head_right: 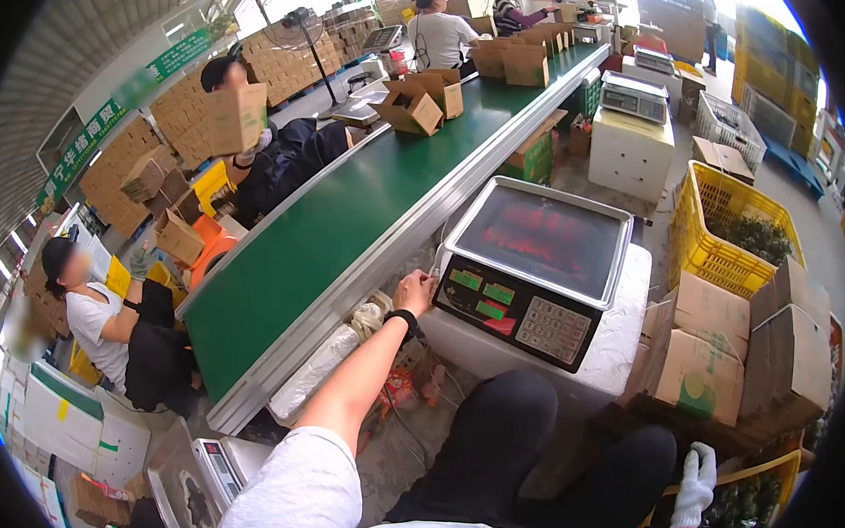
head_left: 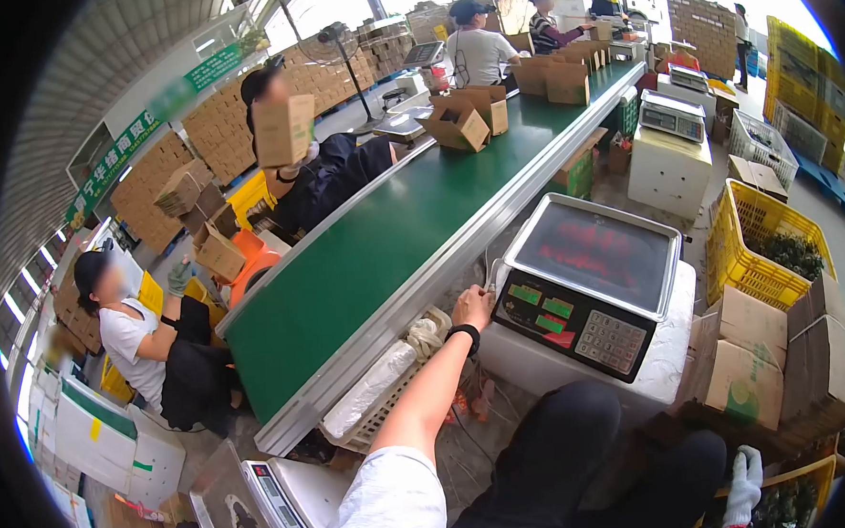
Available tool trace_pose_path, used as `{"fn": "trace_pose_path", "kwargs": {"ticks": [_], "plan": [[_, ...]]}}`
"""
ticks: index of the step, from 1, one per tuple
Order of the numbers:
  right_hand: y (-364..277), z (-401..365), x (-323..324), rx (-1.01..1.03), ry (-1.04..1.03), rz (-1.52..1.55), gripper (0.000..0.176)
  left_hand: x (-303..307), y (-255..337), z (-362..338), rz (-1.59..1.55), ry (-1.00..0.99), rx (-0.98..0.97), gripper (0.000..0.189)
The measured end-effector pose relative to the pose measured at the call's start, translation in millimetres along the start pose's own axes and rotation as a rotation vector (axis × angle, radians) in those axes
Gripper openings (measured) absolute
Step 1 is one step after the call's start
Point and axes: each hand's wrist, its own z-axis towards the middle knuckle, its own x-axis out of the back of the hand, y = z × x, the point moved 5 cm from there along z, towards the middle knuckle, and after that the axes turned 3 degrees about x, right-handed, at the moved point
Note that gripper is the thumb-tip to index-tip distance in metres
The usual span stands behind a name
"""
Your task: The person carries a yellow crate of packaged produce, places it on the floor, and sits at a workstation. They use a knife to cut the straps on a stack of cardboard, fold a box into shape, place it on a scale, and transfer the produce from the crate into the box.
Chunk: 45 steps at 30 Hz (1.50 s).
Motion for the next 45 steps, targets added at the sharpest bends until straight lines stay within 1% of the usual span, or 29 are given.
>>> {"fn": "trace_pose_path", "kwargs": {"ticks": [2, 4, 6, 8, 9, 12, 14, 16, 18, 20, 23, 26, 29, 32, 34, 36, 39, 44, 45], "plan": [[-2, -2, -1, 0.018, 0.009, -0.022, 0.019, -2, -9, 4, -0.026, -0.039, -0.003, 0.03], [-6, -5, -1, 0.061, 0.018, -0.048, 0.019, -8, -18, 7, -0.06, -0.028, 0.006, 0.034], [-14, -10, -3, -0.023, -0.004, 0.006, 0.019, -19, -29, 18, -0.046, -0.041, -0.037, 0.04], [-13, -10, -1, 0.037, -0.015, -0.007, 0.018, -14, -27, 18, -0.09, -0.098, 0.017, 0.045], [-14, -11, -2, 0.013, -0.018, -0.008, 0.018, -13, -28, 18, -0.092, -0.107, 0.016, 0.045], [-15, -15, 0, 0.013, -0.009, -0.007, 0.018, -11, -31, 16, -0.116, -0.113, 0.003, 0.05], [-10, -15, 2, 0.033, -0.001, -0.024, 0.018, -9, -33, 17, -0.117, -0.064, 0.013, 0.051], [-4, -17, 3, 0.009, -0.001, 0.007, 0.018, -8, -37, 17, -0.135, -0.069, 0.018, 0.05], [-1, -18, 1, 0.004, 0.005, 0.006, 0.018, -2, -40, 17, -0.092, 0.033, -0.019, 0.048], [-3, -21, 3, -0.002, 0.012, 0.002, 0.017, -1, -46, 17, -0.09, 0.045, -0.023, 0.048], [-11, -24, 1, 0.031, 0.008, -0.072, 0.017, 2, -49, 17, -0.086, 0.058, 0.022, 0.048], [-12, -25, 0, -0.005, 0.007, -0.042, 0.018, 11, -41, 10, -0.11, 0.093, 0.036, 0.048], [-16, -27, 1, 0.041, 0.019, -0.081, 0.018, 12, -39, 9, -0.189, 0.038, 0.06, 0.046], [-28, -34, 1, 0.055, 0.03, -0.1, 0.018, 10, -38, 9, -0.178, 0.029, 0.048, 0.046], [-20, -38, 5, 0.023, 0.038, -0.082, 0.018, 6, -39, 8, -0.184, 0.031, 0.033, 0.045], [-12, -41, 7, -0.007, 0.042, -0.066, 0.018, 7, -37, 7, -0.137, 0.087, -0.003, 0.046], [-6, -47, 10, -0.012, 0.061, -0.044, 0.018, 5, -34, 6, -0.145, 0.088, -0.002, 0.046], [-13, -54, 13, 0.024, 0.103, -0.035, 0.019, 6, -28, 6, -0.153, 0.106, -0.031, 0.045], [-16, -56, 14, 0.017, 0.107, -0.037, 0.019, 7, -27, 7, -0.169, 0.123, -0.029, 0.042]]}}
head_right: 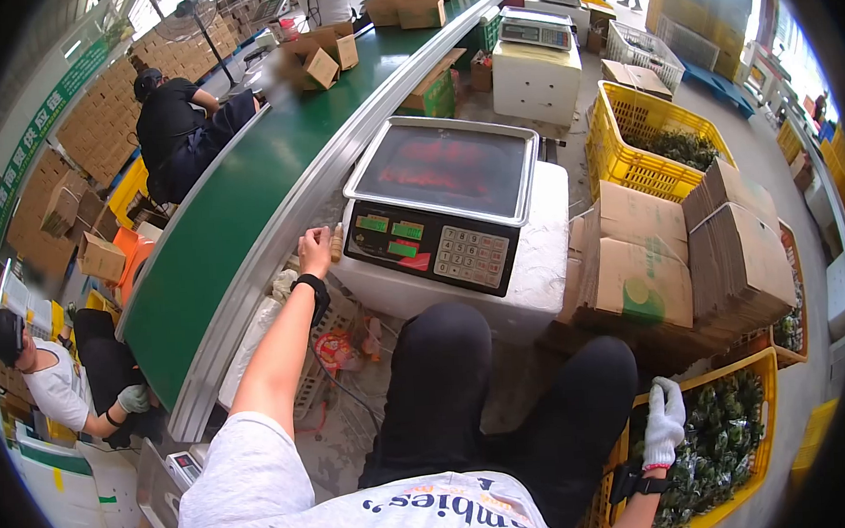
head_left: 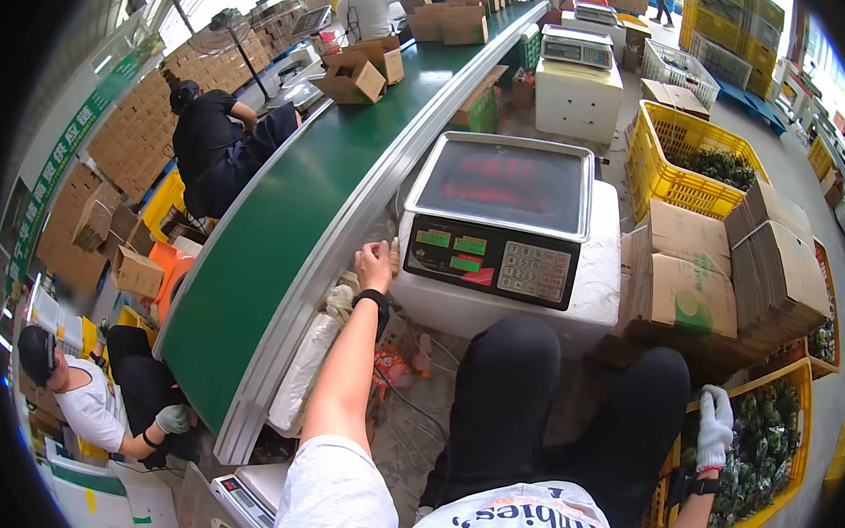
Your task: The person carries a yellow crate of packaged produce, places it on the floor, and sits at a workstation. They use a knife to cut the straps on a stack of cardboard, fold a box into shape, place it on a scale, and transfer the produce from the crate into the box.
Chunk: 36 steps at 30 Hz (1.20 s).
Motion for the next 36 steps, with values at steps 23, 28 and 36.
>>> {"fn": "trace_pose_path", "kwargs": {"ticks": [23, 28, 36], "plan": [[55, -78, 104, -0.297, 0.048, -0.595, 0.046, 176, 230, 3, -0.181, -1.072, -0.087, 0.052], [64, -69, 116, -0.236, 0.148, -0.399, 0.042, 299, 220, 118, -0.196, -0.845, -0.006, 0.052], [-73, 34, 57, 0.438, 0.082, -0.533, 0.056, 321, 250, 81, -0.023, -0.591, -0.142, 0.046]]}}
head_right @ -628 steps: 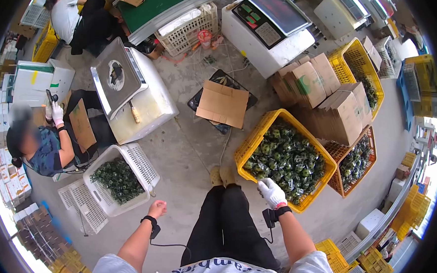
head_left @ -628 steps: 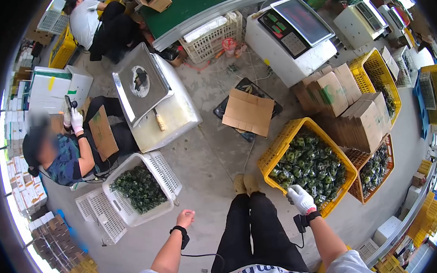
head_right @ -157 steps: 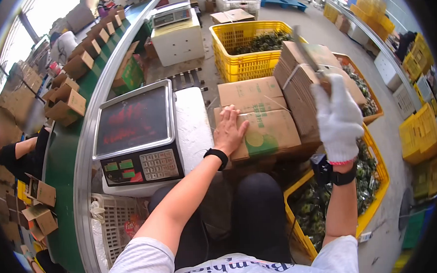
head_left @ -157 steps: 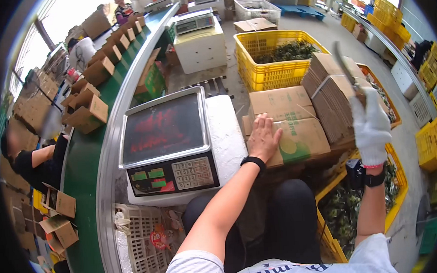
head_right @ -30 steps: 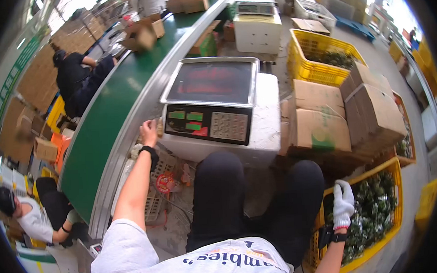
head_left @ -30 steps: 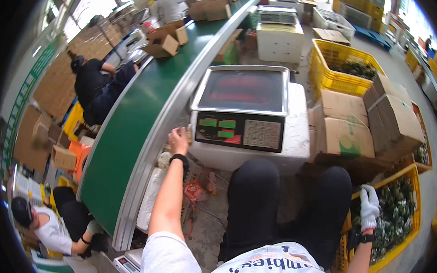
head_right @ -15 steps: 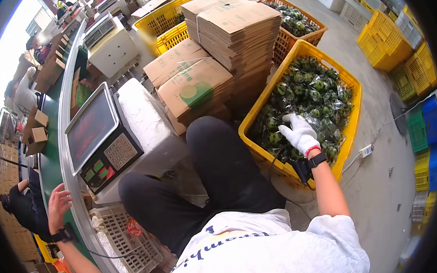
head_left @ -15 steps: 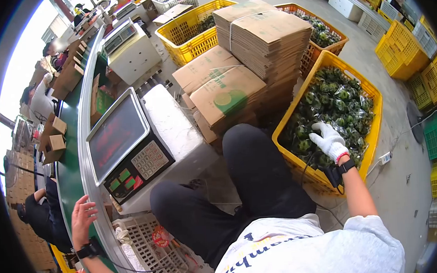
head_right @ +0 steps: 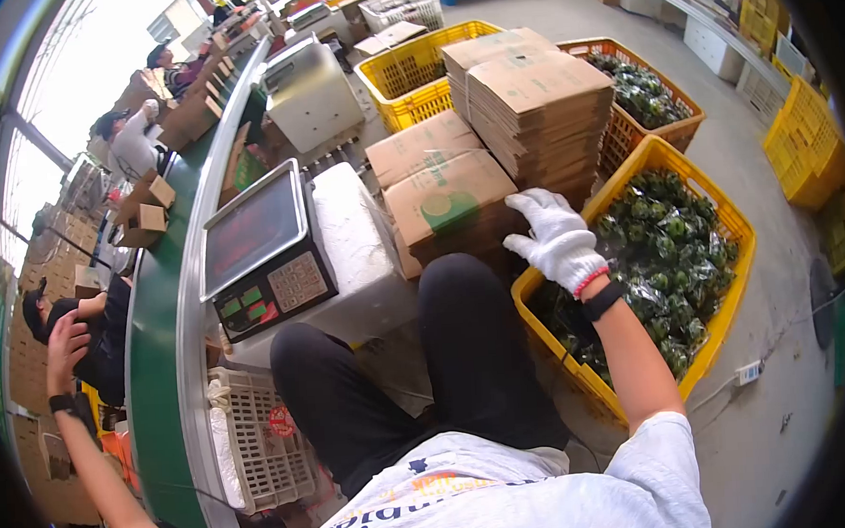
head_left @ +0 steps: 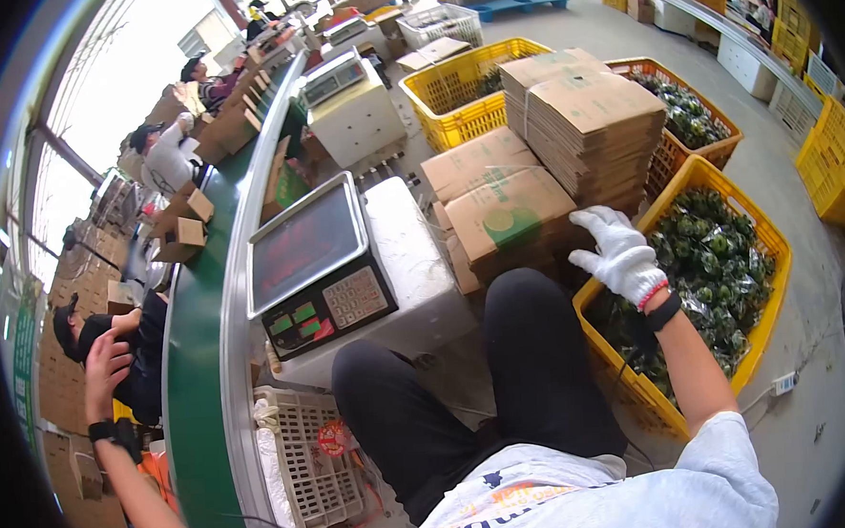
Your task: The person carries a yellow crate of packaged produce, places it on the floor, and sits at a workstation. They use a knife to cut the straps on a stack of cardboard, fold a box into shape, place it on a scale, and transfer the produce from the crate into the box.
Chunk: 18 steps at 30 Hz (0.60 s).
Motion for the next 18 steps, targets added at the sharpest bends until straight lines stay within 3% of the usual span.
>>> {"fn": "trace_pose_path", "kwargs": {"ticks": [2, 3, 6, 11, 12, 15, 17, 18], "plan": [[-13, 39, -25, 0.102, -0.099, -0.183, 0.072, -99, 42, -37, -0.017, -0.137, -0.13, 0.042], [-10, 56, -42, 0.097, -0.184, -0.268, 0.086, -146, 61, -61, 0.018, -0.209, -0.181, 0.04], [-19, 87, -56, -0.003, -0.386, -0.464, 0.099, -251, 79, -108, -0.002, -0.535, -0.324, 0.034], [-11, 97, -84, -0.037, -0.527, -0.632, 0.084, -362, 113, -143, -0.139, -0.805, -0.606, 0.036], [-5, 95, -91, 0.073, -0.433, -0.64, 0.084, -376, 119, -138, -0.158, -0.81, -0.637, 0.036], [-5, 91, -86, 0.27, -0.295, -0.542, 0.059, -391, 133, -115, -0.248, -0.647, -0.758, 0.031], [3, 95, -98, 0.336, -0.365, -0.541, 0.062, -365, 122, -106, -0.332, -0.453, -0.681, 0.028], [29, 100, -116, 0.335, -0.382, -0.538, 0.075, -348, 104, -100, -0.367, -0.276, -0.681, 0.027]]}}
